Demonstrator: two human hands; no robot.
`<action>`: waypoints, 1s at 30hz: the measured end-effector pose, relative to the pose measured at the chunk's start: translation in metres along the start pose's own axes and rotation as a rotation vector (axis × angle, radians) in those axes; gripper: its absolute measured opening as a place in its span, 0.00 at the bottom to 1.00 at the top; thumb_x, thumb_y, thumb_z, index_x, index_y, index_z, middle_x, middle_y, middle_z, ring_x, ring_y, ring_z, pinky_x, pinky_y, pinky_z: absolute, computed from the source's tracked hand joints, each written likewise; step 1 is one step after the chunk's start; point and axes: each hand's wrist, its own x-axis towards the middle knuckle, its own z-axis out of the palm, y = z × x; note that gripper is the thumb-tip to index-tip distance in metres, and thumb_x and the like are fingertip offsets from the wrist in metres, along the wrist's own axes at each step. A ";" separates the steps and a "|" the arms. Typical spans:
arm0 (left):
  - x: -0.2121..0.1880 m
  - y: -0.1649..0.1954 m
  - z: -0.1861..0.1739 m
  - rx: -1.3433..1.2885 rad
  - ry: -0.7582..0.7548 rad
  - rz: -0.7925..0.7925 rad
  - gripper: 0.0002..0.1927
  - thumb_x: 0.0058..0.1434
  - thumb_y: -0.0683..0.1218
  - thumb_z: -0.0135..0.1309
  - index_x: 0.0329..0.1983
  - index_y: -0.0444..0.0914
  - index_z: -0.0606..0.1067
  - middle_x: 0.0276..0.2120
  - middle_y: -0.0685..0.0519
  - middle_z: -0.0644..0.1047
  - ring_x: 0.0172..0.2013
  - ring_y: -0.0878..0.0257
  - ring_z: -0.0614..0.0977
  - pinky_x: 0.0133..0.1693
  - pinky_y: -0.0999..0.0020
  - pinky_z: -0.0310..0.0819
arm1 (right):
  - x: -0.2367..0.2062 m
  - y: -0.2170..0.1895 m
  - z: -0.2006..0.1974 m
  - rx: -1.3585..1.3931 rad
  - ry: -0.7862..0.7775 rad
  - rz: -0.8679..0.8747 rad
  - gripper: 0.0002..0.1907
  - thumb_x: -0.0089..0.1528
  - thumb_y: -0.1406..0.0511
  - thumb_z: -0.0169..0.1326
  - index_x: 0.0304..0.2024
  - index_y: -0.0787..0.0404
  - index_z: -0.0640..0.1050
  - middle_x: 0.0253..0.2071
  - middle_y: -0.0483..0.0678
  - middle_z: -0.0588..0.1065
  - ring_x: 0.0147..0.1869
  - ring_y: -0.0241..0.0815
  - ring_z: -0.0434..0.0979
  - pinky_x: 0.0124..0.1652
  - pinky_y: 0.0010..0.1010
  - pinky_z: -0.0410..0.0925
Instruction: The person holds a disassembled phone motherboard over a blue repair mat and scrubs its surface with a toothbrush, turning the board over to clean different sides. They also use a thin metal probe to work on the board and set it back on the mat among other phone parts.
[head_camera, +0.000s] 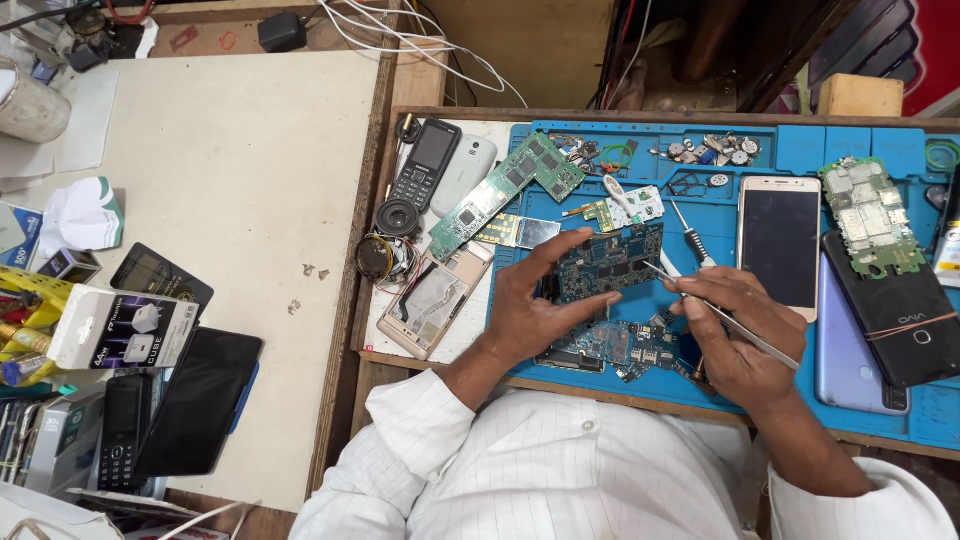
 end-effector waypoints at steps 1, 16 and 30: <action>0.000 0.000 0.000 -0.003 0.001 0.002 0.39 0.55 0.45 0.73 0.69 0.45 0.68 0.60 0.48 0.79 0.57 0.58 0.84 0.58 0.65 0.83 | 0.000 -0.001 0.000 -0.005 -0.005 -0.008 0.07 0.69 0.71 0.55 0.49 0.67 0.79 0.42 0.53 0.82 0.48 0.41 0.84 0.57 0.37 0.72; 0.000 -0.001 0.000 -0.042 -0.016 0.028 0.38 0.56 0.45 0.72 0.69 0.46 0.68 0.60 0.48 0.79 0.57 0.58 0.85 0.58 0.65 0.84 | -0.002 0.004 0.000 -0.027 0.028 0.064 0.07 0.70 0.70 0.55 0.49 0.67 0.80 0.40 0.52 0.82 0.45 0.38 0.84 0.59 0.35 0.71; 0.001 0.002 -0.002 -0.009 -0.021 0.029 0.41 0.53 0.48 0.74 0.69 0.45 0.68 0.60 0.48 0.79 0.56 0.57 0.85 0.58 0.64 0.84 | -0.005 0.007 0.000 0.055 0.036 0.123 0.08 0.70 0.70 0.54 0.49 0.66 0.79 0.44 0.54 0.82 0.46 0.38 0.85 0.53 0.34 0.74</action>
